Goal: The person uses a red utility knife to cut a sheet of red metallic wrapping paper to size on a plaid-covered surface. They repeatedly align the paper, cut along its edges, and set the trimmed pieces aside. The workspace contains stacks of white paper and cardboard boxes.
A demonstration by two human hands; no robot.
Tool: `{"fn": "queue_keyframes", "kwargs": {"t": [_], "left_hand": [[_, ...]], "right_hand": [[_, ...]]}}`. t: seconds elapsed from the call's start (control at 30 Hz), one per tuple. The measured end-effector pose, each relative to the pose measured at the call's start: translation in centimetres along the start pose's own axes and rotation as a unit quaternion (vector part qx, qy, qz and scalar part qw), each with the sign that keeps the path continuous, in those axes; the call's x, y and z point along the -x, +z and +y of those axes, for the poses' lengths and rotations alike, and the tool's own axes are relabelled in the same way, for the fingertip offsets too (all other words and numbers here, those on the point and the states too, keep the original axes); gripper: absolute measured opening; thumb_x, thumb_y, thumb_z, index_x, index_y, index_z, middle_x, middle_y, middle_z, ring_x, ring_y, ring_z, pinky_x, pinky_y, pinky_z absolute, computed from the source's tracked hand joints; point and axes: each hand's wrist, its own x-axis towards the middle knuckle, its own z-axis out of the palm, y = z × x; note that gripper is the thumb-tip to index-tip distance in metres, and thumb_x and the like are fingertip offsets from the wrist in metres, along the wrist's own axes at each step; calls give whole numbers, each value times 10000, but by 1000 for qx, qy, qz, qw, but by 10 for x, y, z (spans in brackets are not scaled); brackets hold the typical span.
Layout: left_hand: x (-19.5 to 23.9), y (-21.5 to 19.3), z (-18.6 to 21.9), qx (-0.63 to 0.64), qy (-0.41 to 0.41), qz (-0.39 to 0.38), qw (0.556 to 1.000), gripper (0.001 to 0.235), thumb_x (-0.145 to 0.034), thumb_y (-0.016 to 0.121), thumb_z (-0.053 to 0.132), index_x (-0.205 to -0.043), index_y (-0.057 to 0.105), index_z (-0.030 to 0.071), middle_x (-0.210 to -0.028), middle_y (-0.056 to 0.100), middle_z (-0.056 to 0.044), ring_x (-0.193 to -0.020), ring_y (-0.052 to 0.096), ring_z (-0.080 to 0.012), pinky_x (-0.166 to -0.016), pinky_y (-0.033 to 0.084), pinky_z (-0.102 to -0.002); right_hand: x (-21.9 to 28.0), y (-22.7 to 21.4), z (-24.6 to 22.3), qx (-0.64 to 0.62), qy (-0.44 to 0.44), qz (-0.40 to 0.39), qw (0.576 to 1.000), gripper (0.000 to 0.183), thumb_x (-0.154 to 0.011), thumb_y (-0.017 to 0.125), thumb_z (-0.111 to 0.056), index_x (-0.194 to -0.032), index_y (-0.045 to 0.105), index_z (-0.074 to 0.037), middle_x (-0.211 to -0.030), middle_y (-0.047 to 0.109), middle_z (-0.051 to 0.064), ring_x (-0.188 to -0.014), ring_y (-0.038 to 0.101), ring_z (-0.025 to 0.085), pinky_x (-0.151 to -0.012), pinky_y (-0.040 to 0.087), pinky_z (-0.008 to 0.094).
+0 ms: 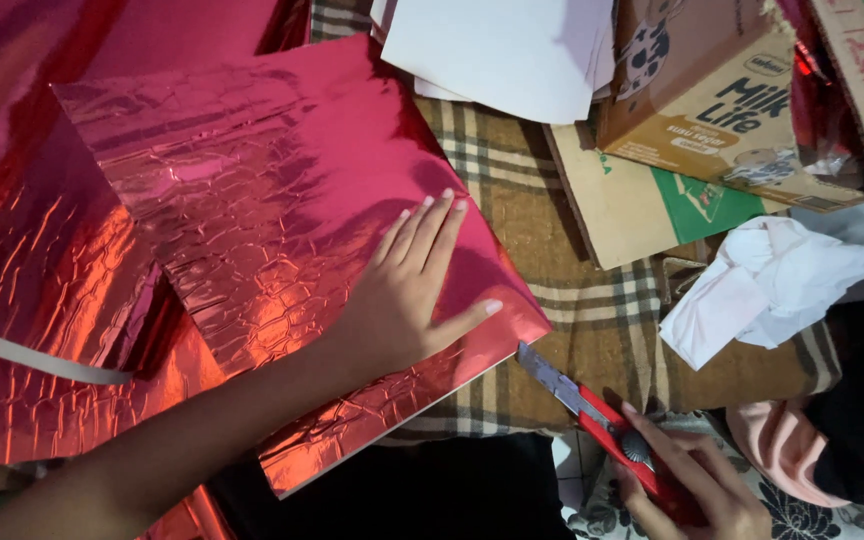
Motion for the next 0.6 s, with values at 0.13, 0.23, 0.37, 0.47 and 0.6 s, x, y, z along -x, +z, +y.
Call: {"fn": "queue_keyframes", "kwargs": {"t": [0.13,0.23,0.37,0.47,0.6], "left_hand": [[-4,-4,2,1,16,-2,1000,841,-987,546,542,-1507,348,-90,-1575,407,-258,-1476,399,-382,-1246,282,-520],[-3,-3,2,1,8,-14,1000,858,-980,561,538,-1518,325,-87,-1587,381,-262,-1486,376,-384,-1245,268,-523],[-3,0,1,-16,-11,-51,999,908,-988,507,594,-1557,251,-66,-1634,262,-279,-1522,284,-419,-1253,218,-531],[-2,1,1,-17,-5,-39,999,954,-956,557,616,-1548,270,-75,-1625,289,-279,-1514,303,-425,-1251,228,-535],[-2,-2,2,-20,-2,-60,998,1103,-869,564,749,-1574,235,-33,-1637,239,-300,-1525,274,-443,-1253,204,-533]], "right_hand": [[-4,0,-5,-11,-1,3,1000,466,-764,789,-135,-1220,754,-222,-929,695,-40,-774,652,37,-705,484,168],[-4,-14,9,29,-17,-31,999,511,-765,773,-185,-1263,726,-293,-968,696,-102,-883,658,-3,-791,465,150],[-2,-18,15,87,12,-32,996,520,-776,770,-293,-1290,721,-355,-1004,723,-129,-1015,672,-14,-896,475,162],[-6,-14,5,38,1,-5,999,471,-778,782,-170,-1236,751,-273,-1005,717,-79,-984,687,43,-887,488,196],[-7,5,4,-18,-60,44,997,418,-789,801,-109,-1200,746,-169,-957,699,-5,-797,662,69,-771,493,180]]}}
